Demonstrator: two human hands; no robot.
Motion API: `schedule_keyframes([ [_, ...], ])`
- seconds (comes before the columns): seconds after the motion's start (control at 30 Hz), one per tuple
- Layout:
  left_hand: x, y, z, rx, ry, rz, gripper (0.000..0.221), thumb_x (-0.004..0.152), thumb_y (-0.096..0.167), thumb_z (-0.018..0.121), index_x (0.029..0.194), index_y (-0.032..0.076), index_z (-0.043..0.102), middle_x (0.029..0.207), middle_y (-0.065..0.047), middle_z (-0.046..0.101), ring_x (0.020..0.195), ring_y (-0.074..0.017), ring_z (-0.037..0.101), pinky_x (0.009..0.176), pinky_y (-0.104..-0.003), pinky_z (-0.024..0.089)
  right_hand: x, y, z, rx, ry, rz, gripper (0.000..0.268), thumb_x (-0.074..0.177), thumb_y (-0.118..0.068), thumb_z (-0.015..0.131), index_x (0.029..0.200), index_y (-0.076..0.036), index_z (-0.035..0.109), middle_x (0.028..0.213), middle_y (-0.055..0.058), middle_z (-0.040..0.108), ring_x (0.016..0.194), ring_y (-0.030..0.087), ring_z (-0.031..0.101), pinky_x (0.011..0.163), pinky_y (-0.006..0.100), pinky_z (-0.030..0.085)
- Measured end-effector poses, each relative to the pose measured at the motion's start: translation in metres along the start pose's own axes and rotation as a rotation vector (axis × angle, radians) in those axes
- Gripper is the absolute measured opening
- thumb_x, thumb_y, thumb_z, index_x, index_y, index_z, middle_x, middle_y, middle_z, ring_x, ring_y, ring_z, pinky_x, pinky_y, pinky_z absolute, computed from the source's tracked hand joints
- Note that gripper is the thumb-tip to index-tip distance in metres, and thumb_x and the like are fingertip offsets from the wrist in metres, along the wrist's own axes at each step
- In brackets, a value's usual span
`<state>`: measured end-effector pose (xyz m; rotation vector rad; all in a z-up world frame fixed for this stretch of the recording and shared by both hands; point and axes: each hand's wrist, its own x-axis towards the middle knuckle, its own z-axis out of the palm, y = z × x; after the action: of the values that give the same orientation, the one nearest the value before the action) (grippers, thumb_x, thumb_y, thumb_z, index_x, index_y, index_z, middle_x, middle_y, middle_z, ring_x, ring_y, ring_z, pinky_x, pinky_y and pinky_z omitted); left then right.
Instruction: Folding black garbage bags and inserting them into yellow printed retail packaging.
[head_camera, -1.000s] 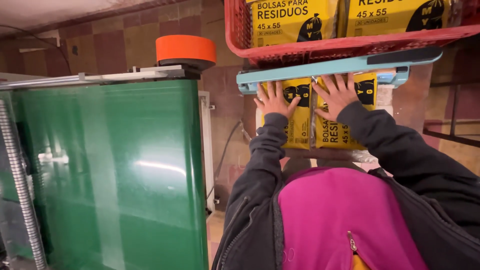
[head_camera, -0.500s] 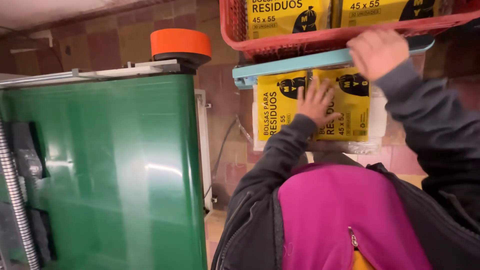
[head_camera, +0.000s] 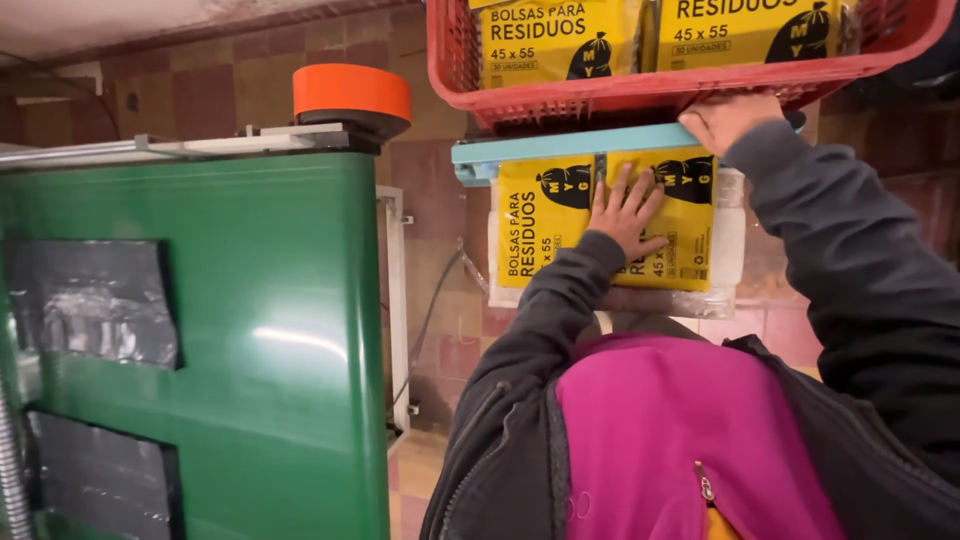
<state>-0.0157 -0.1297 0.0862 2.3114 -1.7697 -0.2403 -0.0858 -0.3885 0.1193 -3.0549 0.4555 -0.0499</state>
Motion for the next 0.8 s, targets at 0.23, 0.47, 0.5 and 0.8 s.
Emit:
schedule_keyframes([
  [0.23,-0.013,0.0,0.013,0.055,-0.053,-0.033,0.095,0.083,0.076,0.061,0.157,0.023,0.038,0.17,-0.008,0.023,0.16,-0.0372,0.009,0.121,-0.074,0.018,0.003,0.002,0.028,0.132,0.074,0.004,0.043,0.117,-0.044,0.039,0.113,-0.025,0.077,0.095,0.007,0.076,0.087,0.031,0.072,0.071,0.048,0.055],
  [0.47,-0.11,-0.015,-0.024,0.119,-0.025,-0.43,0.101,0.079,0.082,0.058,0.159,0.025,0.036,0.17,-0.006,0.023,0.159,-0.0397,0.007,0.115,-0.08,0.016,0.007,0.021,0.066,-0.036,0.098,-0.103,0.045,0.116,-0.051,0.033,0.122,-0.031,0.074,0.121,0.01,0.074,0.117,0.034,0.069,0.104,0.056,0.051],
  [0.5,-0.13,-0.019,-0.015,0.113,0.007,-0.468,0.102,0.078,0.083,0.058,0.159,0.025,0.035,0.17,-0.007,0.023,0.159,-0.0411,0.008,0.115,-0.08,0.017,0.007,0.013,0.058,0.019,-0.022,0.003,0.047,0.117,-0.05,0.032,0.127,-0.029,0.073,0.119,0.015,0.074,0.112,0.039,0.069,0.099,0.057,0.051],
  [0.8,-0.213,-0.008,0.021,0.108,0.25,-0.479,0.101,0.074,0.071,0.072,0.158,0.028,0.036,0.169,-0.005,0.028,0.16,-0.0403,0.017,0.116,-0.078,0.027,0.017,0.084,0.188,0.356,0.138,-0.127,0.037,0.116,-0.016,0.036,0.125,-0.006,0.07,0.116,0.021,0.073,0.107,0.038,0.069,0.1,0.05,0.054],
])
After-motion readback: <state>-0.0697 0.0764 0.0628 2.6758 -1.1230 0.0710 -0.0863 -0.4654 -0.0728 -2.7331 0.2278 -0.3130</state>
